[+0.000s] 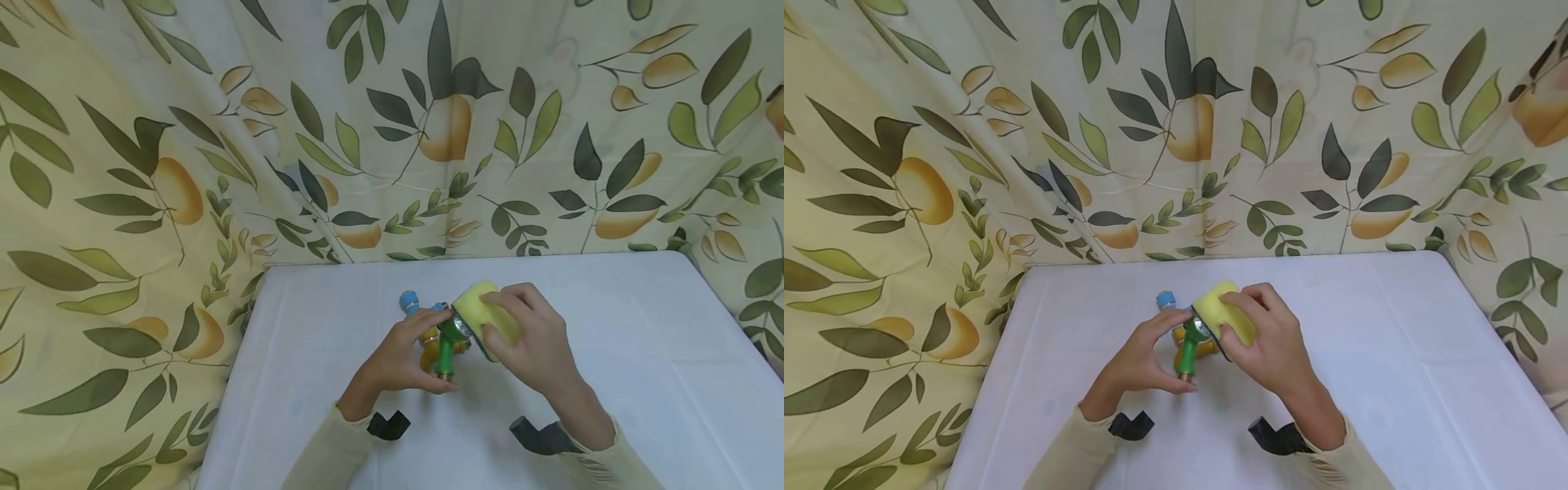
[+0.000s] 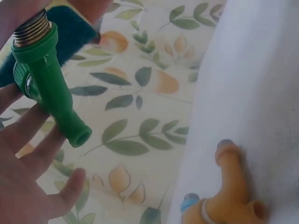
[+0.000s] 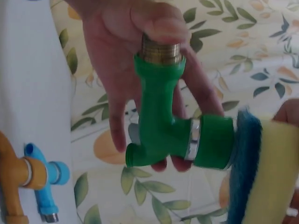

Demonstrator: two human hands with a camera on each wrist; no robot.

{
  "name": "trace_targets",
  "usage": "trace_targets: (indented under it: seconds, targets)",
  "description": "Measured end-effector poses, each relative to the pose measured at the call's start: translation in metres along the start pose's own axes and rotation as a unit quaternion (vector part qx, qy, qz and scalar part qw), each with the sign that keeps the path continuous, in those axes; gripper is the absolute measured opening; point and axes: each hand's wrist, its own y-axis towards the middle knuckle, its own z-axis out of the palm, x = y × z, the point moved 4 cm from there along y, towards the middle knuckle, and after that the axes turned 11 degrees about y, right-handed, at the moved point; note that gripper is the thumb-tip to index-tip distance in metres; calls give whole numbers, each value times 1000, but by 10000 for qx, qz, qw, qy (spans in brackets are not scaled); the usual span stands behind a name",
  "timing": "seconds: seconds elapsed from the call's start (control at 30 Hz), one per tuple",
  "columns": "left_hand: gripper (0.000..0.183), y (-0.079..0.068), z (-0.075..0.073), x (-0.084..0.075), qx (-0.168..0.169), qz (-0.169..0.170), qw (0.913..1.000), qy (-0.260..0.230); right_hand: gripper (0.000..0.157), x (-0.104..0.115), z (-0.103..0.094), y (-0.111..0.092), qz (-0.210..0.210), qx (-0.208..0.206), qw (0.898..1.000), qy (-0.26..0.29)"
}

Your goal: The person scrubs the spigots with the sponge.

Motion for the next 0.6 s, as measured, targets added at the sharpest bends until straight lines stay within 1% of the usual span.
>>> trace_targets:
  seconds: [0.1, 0.2, 0.27, 0.3, 0.37, 0.4, 0.43, 0.47, 0.53, 0.6]
  targets:
    - [98, 1, 2, -1, 67, 63, 10000, 35, 36, 0, -1, 0, 10, 31, 10000, 34]
    - [101, 1, 2, -2, 62, -66, 10000, -40, 37, -1, -1, -1, 35, -25, 10000, 20]
    - [105, 1, 1, -1, 19, -196, 9995, -247, 37, -3, -1, -3, 140, -122, 9998, 23]
    - [105, 0, 1, -1, -22, -287, 9986, -448, 37, -4, -1, -4, 213, -157, 9996, 19]
    - [105, 1, -2, 1, -205, -360, 9937, -1044, 39, -5, 1, -7, 299, -174, 9994, 90]
    - [104, 1, -3, 2, -341, -417, 9881, -1440, 40, -5, 3, -9, 321, -159, 9993, 145]
    - [104, 1, -4, 3, -488, -501, 9793, -1899, 42, -5, 6, -12, 337, -154, 9992, 164]
    - [106, 2, -5, 5, -627, -581, 9664, -2422, 43, -4, 10, -15, 289, -121, 9994, 159]
    - [109, 4, -7, 6, -874, -644, 9360, -3348, 44, -3, 19, -20, 111, -181, 9997, 146]
    - [110, 7, -8, 7, -1071, -785, 9018, -4112, 45, -2, 26, -24, -23, -372, 9993, 14]
